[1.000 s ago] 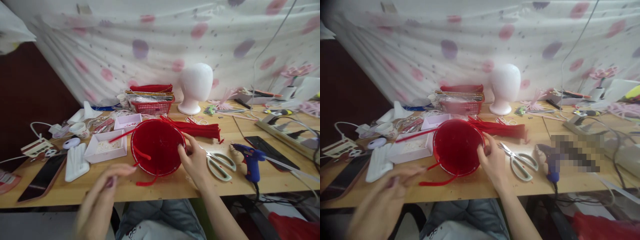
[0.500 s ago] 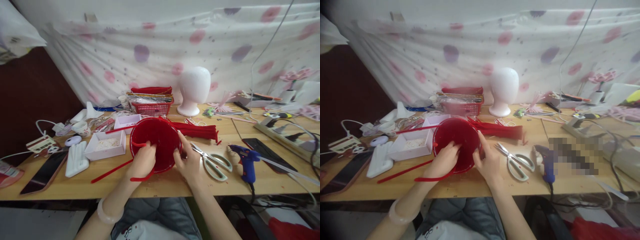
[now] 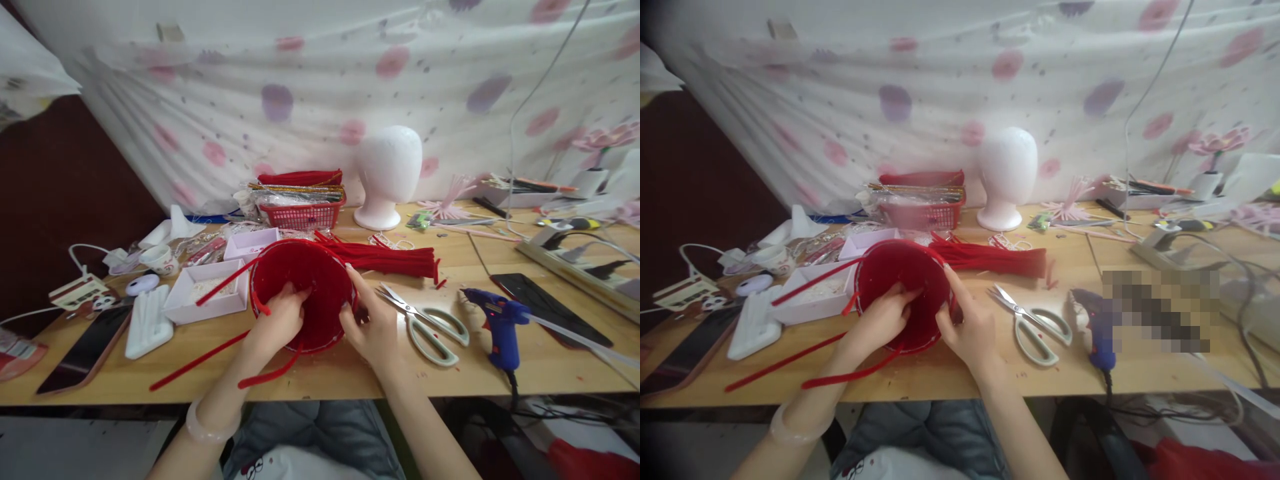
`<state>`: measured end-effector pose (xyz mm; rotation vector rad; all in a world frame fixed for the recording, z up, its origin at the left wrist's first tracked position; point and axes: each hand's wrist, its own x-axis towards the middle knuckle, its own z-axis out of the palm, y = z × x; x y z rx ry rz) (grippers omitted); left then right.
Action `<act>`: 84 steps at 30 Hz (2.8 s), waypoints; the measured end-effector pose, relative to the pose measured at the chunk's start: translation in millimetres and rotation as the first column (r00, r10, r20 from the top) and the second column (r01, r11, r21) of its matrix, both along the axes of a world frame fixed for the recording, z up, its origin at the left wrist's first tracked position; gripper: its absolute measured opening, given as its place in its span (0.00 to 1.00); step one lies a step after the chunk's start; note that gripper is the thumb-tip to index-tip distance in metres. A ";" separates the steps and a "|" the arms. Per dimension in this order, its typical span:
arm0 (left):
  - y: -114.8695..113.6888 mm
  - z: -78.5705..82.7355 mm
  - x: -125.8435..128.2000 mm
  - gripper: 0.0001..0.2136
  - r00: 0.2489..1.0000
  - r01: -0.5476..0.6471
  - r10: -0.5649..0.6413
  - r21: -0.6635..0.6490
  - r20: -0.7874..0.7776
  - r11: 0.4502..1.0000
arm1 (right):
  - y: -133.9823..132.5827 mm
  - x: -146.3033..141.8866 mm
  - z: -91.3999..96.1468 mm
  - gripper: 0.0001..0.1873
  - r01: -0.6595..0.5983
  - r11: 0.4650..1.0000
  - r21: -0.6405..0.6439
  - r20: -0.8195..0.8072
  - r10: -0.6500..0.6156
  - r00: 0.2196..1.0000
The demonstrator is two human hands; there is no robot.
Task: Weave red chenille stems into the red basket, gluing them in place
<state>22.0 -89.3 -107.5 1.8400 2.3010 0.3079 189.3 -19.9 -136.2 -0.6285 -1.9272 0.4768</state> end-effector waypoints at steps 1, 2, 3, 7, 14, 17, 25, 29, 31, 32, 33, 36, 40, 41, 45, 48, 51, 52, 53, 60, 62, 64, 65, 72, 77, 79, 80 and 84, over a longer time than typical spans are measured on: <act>0.5 -0.9 -0.5 0.26 1.000 -0.002 0.002 -0.003 0.000 1.000 | 0.1 0.2 -0.3 0.30 0.001 1.000 -0.007 0.005 -0.001 1.000; 1.0 -1.8 -1.1 0.26 1.000 -0.005 0.005 -0.005 -0.001 1.000 | 0.1 0.4 -0.5 0.30 0.002 1.000 -0.015 0.007 -0.002 1.000; 1.4 -2.7 -1.6 0.26 1.000 -0.007 0.007 -0.006 -0.001 1.000 | 0.0 0.6 -0.6 0.30 0.000 1.000 -0.021 0.009 0.000 1.000; 2.0 -4.2 -2.0 0.26 1.000 -0.007 0.007 -0.006 -0.003 1.000 | -0.2 0.6 -0.8 0.30 -0.021 0.999 -0.043 0.012 0.021 1.000; 0.9 -2.7 -1.3 0.25 1.000 -0.004 0.004 0.000 0.003 1.000 | -0.4 -0.8 2.2 0.31 -0.003 0.998 -0.067 0.035 0.005 0.999; 1.6 -4.0 -2.7 0.25 1.000 0.000 0.000 0.000 0.008 1.000 | -1.1 -0.6 5.0 0.30 0.005 0.998 -0.064 0.039 -0.002 0.999; 2.0 -7.5 -4.2 0.26 1.000 -0.013 0.013 0.012 0.012 1.000 | -1.0 -0.2 3.3 0.31 -0.006 0.995 -0.095 0.044 0.010 0.999; 3.2 -8.3 -4.1 0.27 1.000 -0.017 0.017 0.010 0.010 1.000 | 0.2 0.1 0.3 0.32 -0.029 0.996 -0.089 0.027 0.032 0.999; 3.9 -8.4 -4.2 0.27 1.000 -0.015 0.015 0.008 0.012 1.000 | 0.4 0.4 -0.3 0.32 -0.030 0.996 -0.086 0.028 0.033 0.999; 4.0 -8.3 -4.1 0.27 1.000 -0.015 0.015 0.007 0.013 1.000 | 0.4 0.6 -0.4 0.32 -0.029 0.996 -0.081 0.030 0.031 0.999; 3.9 -8.0 -3.9 0.26 1.000 -0.014 0.014 0.005 0.013 1.000 | 0.3 0.6 -0.4 0.32 -0.027 0.997 -0.075 0.032 0.030 0.999; 3.1 -6.3 -2.9 0.26 1.000 -0.016 0.016 -0.001 0.008 1.000 | 0.0 0.2 0.0 0.31 -0.027 0.998 -0.048 0.020 0.028 0.999; 2.4 -4.6 -1.9 0.27 1.000 -0.027 0.027 -0.011 0.008 1.000 | -0.1 -0.9 1.2 0.31 -0.013 0.999 -0.049 0.015 0.014 1.000; 2.5 -4.6 -1.8 0.28 1.000 -0.027 0.028 -0.014 0.012 1.000 | -0.1 -1.1 1.6 0.32 -0.014 0.999 -0.048 0.017 0.015 1.000; 3.1 -4.7 0.5 0.29 0.999 -0.016 0.018 -0.032 0.041 0.999 | 0.3 -1.3 2.7 0.32 -0.026 0.999 -0.026 0.009 0.027 1.000; 2.7 -0.7 4.5 0.29 0.997 -0.035 0.037 -0.036 0.060 0.999 | 0.6 -0.4 2.5 0.32 -0.023 0.999 -0.042 0.010 0.023 1.000; 1.1 6.9 7.8 0.30 0.997 -0.057 0.057 0.001 0.059 0.998 | 1.1 0.7 1.7 0.32 -0.006 0.998 -0.062 0.015 0.007 1.000; 0.5 9.3 8.5 0.30 0.997 -0.069 0.069 0.007 0.038 0.998 | 1.3 1.0 1.6 0.32 -0.005 0.998 -0.067 0.017 0.006 1.000; -0.1 11.3 8.9 0.30 0.996 -0.084 0.084 0.007 0.011 0.996 | 1.5 1.2 1.5 0.32 -0.005 0.997 -0.071 0.019 0.006 1.000; 0.3 10.8 10.5 0.25 0.988 -0.130 0.125 -0.049 -0.090 0.990 | 2.5 1.0 1.0 0.33 -0.019 0.998 -0.063 0.018 0.020 1.000; 1.8 9.0 10.9 0.24 0.988 -0.127 0.121 -0.057 -0.094 0.990 | 2.7 0.8 0.1 0.33 -0.026 0.998 -0.063 0.019 0.027 0.999; 3.3 7.9 11.1 0.23 0.988 -0.129 0.123 -0.062 -0.096 0.990 | 2.8 0.6 -0.7 0.34 -0.027 0.998 -0.062 0.021 0.029 0.999; 3.8 7.6 11.0 0.23 0.987 -0.132 0.126 -0.063 -0.097 0.989 | 2.8 0.6 -1.0 0.34 -0.027 0.998 -0.063 0.021 0.029 0.999; 2.3 8.7 10.4 0.25 0.987 -0.138 0.133 -0.056 -0.088 0.989 | 2.2 1.4 -1.9 0.34 -0.024 0.997 -0.068 0.021 0.026 0.999; 1.9 8.2 10.5 0.25 0.989 -0.131 0.125 -0.074 -0.080 0.989 | 2.7 1.1 -3.0 0.33 -0.028 0.997 -0.076 0.024 0.030 0.999; 2.3 7.2 10.0 0.25 0.989 -0.130 0.124 -0.075 -0.076 0.989 | 3.0 0.7 -3.0 0.33 -0.019 0.997 -0.077 0.024 0.021 0.999; 2.5 6.6 9.8 0.25 0.990 -0.129 0.124 -0.075 -0.074 0.989 | 2.9 0.5 -3.0 0.33 -0.018 0.997 -0.081 0.023 0.020 1.000; 2.7 5.0 8.9 0.24 0.991 -0.127 0.122 -0.074 -0.062 0.989 | 2.1 1.2 -3.4 0.33 -0.029 0.995 -0.091 0.022 0.031 0.999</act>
